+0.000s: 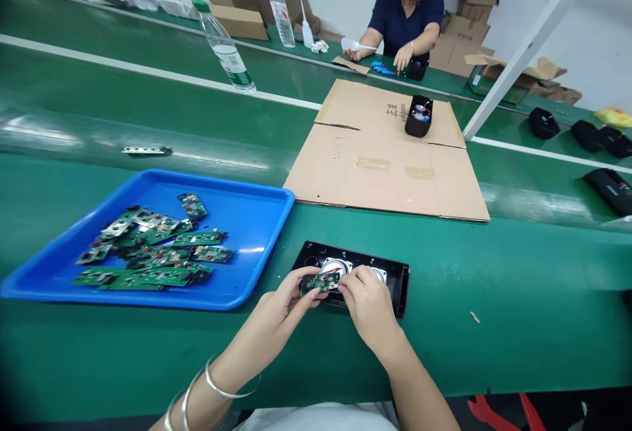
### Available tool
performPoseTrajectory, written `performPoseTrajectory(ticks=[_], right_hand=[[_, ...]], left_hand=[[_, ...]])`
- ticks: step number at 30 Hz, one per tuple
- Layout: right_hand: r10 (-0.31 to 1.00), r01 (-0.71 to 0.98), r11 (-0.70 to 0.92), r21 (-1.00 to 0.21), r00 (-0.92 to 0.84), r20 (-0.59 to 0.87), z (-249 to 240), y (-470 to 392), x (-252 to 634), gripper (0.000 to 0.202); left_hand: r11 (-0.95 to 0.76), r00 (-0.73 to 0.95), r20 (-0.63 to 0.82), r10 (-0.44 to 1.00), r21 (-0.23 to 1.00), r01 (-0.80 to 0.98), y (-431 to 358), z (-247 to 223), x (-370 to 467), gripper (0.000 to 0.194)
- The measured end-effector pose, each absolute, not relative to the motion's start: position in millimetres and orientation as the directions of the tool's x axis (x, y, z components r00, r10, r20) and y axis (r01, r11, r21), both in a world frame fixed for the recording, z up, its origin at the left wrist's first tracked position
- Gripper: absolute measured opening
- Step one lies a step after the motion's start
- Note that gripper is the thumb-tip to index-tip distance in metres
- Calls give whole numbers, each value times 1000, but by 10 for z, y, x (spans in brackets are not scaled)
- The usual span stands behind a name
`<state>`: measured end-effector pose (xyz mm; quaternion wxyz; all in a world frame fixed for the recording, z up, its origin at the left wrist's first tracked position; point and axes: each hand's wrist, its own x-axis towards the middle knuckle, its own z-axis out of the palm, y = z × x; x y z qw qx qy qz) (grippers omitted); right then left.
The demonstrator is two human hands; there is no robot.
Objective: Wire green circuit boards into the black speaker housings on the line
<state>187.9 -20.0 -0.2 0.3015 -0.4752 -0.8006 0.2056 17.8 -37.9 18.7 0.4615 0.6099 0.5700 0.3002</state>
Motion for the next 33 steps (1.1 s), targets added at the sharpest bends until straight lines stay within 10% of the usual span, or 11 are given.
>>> performPoseTrajectory(ticks=[33], right_hand=[[777,771,606,-195,-520,356,-56,-98,1857,34]], left_hand=[[108,128,-157,979,939,326,-350,132,204,28]])
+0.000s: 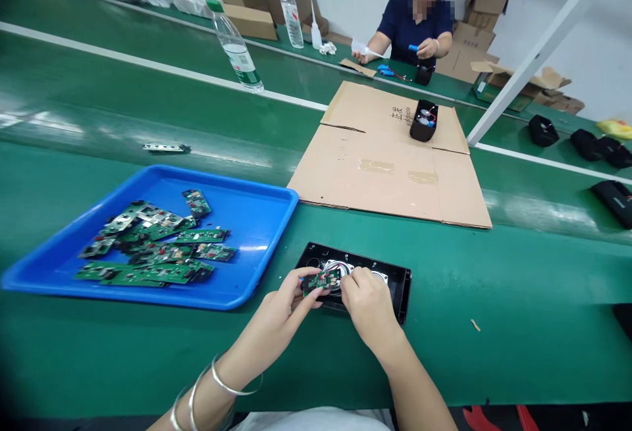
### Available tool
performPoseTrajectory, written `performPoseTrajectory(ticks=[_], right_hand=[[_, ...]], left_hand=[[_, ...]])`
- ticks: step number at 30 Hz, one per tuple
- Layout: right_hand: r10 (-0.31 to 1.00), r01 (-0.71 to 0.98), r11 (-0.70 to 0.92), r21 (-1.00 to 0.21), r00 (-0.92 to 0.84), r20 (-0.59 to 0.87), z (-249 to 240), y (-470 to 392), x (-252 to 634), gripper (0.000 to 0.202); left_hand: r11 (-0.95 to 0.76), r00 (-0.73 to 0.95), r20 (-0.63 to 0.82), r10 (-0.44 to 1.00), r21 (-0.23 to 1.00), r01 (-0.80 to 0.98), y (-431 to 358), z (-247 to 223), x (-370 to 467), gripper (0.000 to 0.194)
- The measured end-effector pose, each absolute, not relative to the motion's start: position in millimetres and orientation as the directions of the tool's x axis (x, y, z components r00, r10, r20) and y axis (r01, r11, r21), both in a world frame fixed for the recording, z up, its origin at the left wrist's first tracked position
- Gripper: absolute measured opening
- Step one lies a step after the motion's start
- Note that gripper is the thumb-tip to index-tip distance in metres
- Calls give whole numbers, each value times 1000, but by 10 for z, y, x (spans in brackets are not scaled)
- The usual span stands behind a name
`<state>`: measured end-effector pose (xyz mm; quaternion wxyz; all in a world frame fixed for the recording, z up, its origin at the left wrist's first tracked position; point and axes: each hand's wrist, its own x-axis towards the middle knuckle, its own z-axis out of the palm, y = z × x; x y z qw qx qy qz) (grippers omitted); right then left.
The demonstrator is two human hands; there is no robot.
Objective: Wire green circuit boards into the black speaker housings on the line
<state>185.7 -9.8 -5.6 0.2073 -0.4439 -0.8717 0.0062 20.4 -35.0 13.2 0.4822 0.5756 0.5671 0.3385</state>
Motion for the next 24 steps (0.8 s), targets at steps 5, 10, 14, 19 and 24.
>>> performPoseTrajectory(ticks=[5,10,14,19,24], right_hand=[[772,763,615,-198,-533,347,-19,-84,1859,33],[751,731,647,-217,-564,343,2,-93,1856,33],[761,742,630,-229,-532,371,-34,-114,1839,35],[768,756,613,-231,-501,398,-78,-143,1855,33],[760,746,626,-229,-517,395,-48,-149,1877,34]], left_hand=[[82,149,-142,979,933,352,-346,138,193,27],[45,207,-121,971,940,337,-317,164,192,26],[7,227,-92,970,937,349,-309,190,193,24],[38,213,-120,970,934,355,-307,196,202,25],[46,223,-126,967,943,331,-303,199,203,25]])
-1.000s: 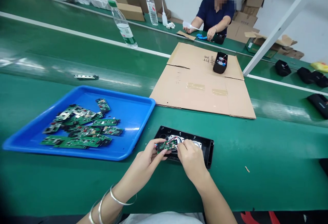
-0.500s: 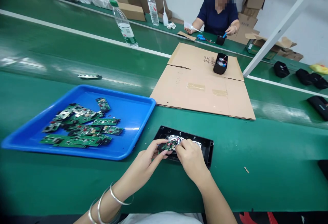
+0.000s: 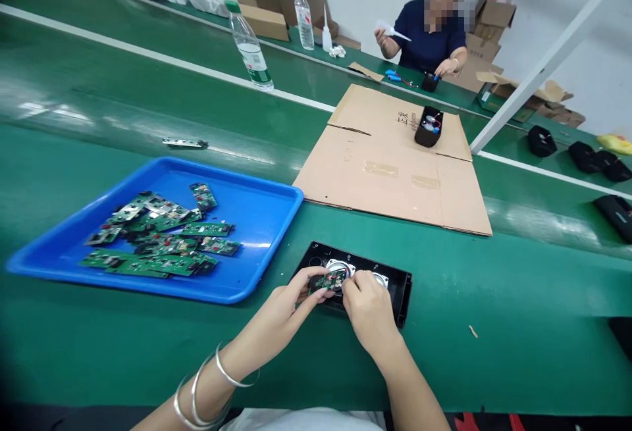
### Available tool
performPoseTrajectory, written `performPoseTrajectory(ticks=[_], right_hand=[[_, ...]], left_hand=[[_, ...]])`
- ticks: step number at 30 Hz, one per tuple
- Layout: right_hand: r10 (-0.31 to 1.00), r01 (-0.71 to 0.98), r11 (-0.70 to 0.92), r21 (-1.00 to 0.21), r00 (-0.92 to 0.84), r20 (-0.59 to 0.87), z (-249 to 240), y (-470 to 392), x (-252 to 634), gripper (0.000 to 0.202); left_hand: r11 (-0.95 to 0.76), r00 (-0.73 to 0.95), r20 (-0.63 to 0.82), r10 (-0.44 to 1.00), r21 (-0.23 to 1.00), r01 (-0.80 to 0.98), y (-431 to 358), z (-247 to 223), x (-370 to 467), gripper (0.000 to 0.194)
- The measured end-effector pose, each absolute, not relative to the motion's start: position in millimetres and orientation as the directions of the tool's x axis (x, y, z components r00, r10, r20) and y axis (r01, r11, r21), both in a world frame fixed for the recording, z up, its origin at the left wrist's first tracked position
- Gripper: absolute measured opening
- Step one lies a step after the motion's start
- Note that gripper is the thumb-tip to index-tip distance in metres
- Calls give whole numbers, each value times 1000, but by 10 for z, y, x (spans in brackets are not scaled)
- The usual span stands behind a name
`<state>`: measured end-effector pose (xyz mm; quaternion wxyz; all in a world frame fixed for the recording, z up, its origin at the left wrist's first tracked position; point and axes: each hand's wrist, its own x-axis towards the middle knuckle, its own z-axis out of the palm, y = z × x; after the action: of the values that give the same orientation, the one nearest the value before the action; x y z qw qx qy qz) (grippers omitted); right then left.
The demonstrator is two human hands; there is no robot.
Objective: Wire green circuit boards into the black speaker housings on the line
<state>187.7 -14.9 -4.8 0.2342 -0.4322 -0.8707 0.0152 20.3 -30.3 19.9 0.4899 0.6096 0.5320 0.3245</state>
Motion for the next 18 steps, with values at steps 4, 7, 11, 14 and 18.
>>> performPoseTrajectory(ticks=[4,7,11,14,18], right_hand=[[734,718,660,-221,-554,393,-31,-124,1874,36],[740,724,651,-228,-538,405,-59,-109,1874,37],[766,739,619,-266,-493,414,-110,-120,1901,36],[824,725,558,-404,-428,371,-110,-129,1935,28],[854,661,513,-547,-456,250,-48,-97,1968,29]], left_hand=[[26,235,-105,966,947,320,-316,199,208,27],[-17,264,-87,961,929,369,-318,192,205,29],[-37,315,-94,944,921,387,-301,193,168,28],[-63,359,-86,930,921,384,-289,200,128,27],[-61,371,-61,927,949,310,-290,172,105,25]])
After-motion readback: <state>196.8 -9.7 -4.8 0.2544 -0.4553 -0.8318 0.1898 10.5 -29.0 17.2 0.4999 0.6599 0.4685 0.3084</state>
